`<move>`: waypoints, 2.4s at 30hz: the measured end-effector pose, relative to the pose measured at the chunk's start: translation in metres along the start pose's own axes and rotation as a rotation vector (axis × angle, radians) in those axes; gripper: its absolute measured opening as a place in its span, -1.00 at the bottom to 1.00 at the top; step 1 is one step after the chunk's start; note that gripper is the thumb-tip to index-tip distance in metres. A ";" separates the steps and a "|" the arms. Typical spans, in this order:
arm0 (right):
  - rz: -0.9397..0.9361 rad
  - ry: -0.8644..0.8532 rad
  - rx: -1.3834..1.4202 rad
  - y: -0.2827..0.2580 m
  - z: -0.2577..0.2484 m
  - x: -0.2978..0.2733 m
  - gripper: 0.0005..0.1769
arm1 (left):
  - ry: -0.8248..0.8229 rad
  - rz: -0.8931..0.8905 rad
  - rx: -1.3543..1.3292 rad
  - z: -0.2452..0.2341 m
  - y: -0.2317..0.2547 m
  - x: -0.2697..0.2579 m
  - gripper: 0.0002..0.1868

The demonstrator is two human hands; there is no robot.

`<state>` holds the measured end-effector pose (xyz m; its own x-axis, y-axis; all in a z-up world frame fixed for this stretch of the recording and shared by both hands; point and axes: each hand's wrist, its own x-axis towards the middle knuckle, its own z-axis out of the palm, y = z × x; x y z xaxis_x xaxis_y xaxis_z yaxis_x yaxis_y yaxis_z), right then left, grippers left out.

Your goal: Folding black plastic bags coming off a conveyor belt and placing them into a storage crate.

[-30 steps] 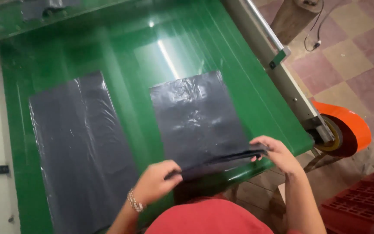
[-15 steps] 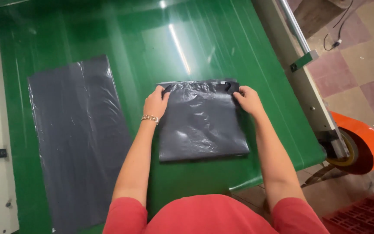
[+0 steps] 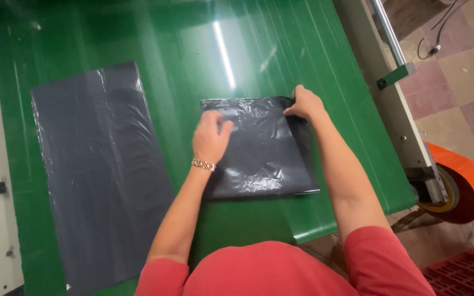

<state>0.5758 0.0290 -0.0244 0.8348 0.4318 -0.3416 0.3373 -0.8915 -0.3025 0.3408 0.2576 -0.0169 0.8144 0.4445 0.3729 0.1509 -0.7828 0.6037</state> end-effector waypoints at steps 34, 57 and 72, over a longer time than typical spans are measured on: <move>-0.710 0.554 0.353 -0.087 0.113 -0.246 -0.27 | -0.251 0.374 0.263 0.007 0.078 -0.138 -0.40; -0.838 0.615 0.161 -0.081 0.210 -0.328 -0.68 | -0.956 0.700 0.159 -0.058 0.028 -0.166 -0.78; 0.392 -0.186 1.855 0.026 0.200 -0.276 -0.95 | -0.415 0.206 0.213 0.028 0.013 -0.123 -0.61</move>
<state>0.2670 -0.0857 -0.1162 0.6446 0.3904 -0.6574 -0.7625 0.2650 -0.5902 0.2583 0.1805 -0.0750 0.9867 0.0950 0.1320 0.0392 -0.9266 0.3740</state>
